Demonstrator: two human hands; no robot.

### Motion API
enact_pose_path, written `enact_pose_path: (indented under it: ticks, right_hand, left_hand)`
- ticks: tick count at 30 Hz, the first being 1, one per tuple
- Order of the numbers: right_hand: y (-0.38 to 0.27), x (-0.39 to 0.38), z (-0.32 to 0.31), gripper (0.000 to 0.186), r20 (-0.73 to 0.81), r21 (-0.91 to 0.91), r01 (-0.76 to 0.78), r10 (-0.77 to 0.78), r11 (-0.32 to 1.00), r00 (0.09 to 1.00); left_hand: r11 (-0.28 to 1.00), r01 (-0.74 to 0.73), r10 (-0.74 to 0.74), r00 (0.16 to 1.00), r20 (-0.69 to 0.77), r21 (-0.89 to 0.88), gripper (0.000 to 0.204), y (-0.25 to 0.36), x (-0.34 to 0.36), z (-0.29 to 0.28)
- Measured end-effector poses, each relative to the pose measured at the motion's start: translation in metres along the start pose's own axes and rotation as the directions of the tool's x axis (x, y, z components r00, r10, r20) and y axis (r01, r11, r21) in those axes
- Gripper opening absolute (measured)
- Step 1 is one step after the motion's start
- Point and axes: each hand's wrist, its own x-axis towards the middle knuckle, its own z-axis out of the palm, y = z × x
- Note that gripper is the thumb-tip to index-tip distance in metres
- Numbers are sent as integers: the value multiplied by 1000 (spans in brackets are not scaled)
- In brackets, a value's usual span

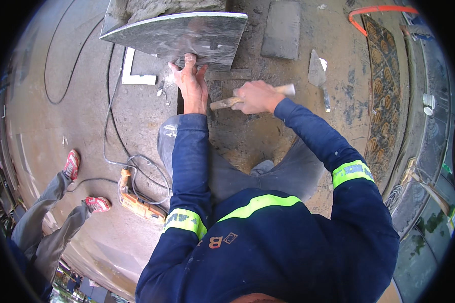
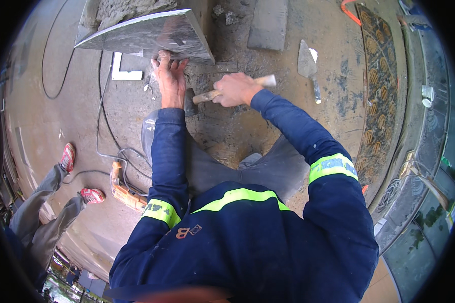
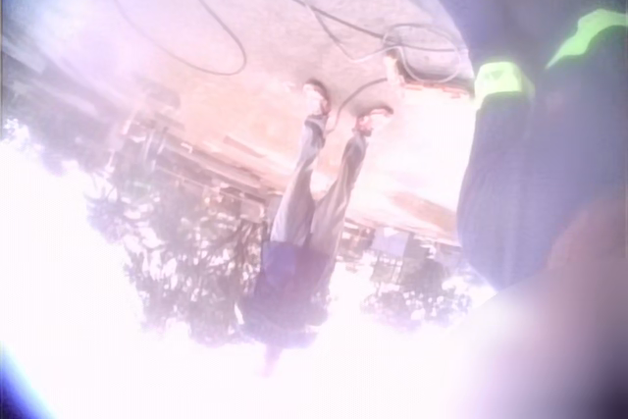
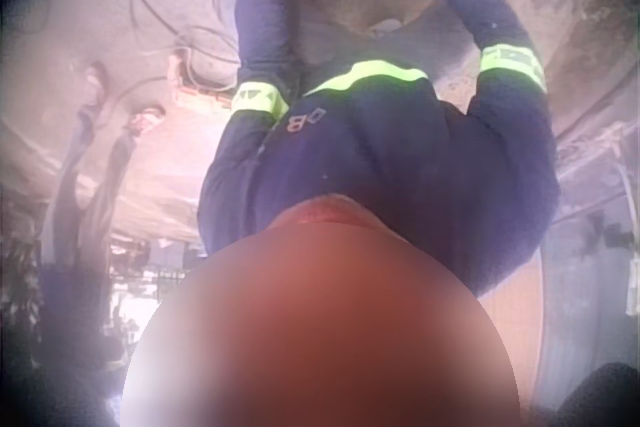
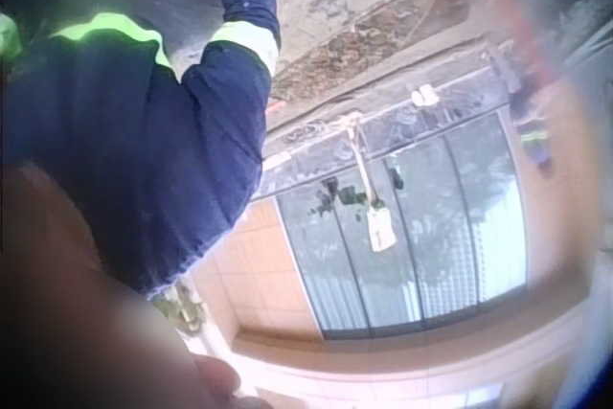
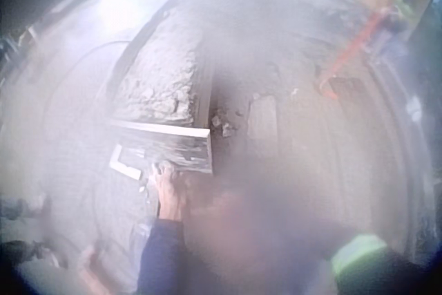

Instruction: The person kneels on the floor and installs a dark stone tile by spreading mortar, positioning the tile, and tapping it with a hammer. They use a metal square to check alignment and adjust the tile as needed.

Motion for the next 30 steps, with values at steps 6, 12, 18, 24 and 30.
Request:
enact_pose_path:
  ticks: [6, 12, 18, 24, 30]
  right_hand:
    - [19, 4, -5, 38, -81, -65, -84, 78, 994, 994]
    - [18, 0, -2, 37, -31, -62, -78, 76, 995, 997]
    - [11, 4, 2, 39, 75, -66, -44, 49, 997, 996]
    - [4, 0, 4, 35, -166, -27, -182, 175, 983, 971]
    - [-1, -4, -1, 36, -42, -95, -127, 123, 987, 991]
  left_hand:
    - [1000, -9, 9, 1000, 29, 4, 115, 2, 0, 0]
    - [998, -28, 27, 999, 18, 49, 89, 3, -1, 3]
    - [996, -28, 25, 999, 35, 85, 92, 5, -1, 3]
    - [997, -25, 25, 1000, 6, 73, 97, 3, 0, 2]
    - [997, -16, 15, 1000, 10, 70, 98, 5, 0, 3]
